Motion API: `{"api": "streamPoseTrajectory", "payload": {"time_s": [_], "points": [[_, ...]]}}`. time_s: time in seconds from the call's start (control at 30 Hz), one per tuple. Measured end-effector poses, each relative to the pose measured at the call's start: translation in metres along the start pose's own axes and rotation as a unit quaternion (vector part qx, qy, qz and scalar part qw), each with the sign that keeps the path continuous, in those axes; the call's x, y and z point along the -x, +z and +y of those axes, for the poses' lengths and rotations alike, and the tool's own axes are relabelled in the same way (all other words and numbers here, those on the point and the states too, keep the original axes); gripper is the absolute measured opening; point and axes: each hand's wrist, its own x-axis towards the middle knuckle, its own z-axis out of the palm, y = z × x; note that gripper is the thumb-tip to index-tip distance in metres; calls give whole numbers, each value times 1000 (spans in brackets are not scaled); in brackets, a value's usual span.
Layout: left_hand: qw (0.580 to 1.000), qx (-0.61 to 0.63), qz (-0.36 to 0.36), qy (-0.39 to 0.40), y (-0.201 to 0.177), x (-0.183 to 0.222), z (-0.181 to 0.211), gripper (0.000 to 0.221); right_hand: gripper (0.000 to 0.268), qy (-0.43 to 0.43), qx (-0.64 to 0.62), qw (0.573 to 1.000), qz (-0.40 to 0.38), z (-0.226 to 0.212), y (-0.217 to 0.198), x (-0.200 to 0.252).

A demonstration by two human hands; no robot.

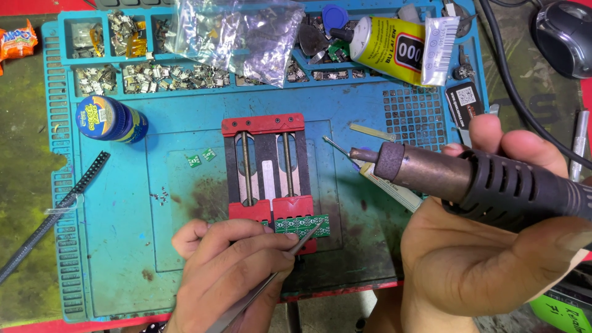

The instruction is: Using a hot air soldering station and tweezers to work on a printed circuit board held in a jig.

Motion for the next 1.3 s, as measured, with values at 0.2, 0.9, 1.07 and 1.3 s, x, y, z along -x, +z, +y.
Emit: {"api": "streamPoseTrajectory", "payload": {"time_s": [0.2, 0.9, 1.07, 1.3], "points": [[996, 24, 71, -38, 3, 1, 10, 7, 52, -33, -40, 995, -88, 12, -39, -2], [987, 73, 136, -55, -6, 20, -15, 13, 47, 78, -151, 983, -73, -147, -84, -96], [974, 122, 151, -113, -9, 24, -17, 18, 39, 33, -144, 983, -109, -177, -84, -102], [967, 149, 140, -154, -9, 23, -19, 21, 38, 37, -199, 977, -64, -217, -83, -126]]}}
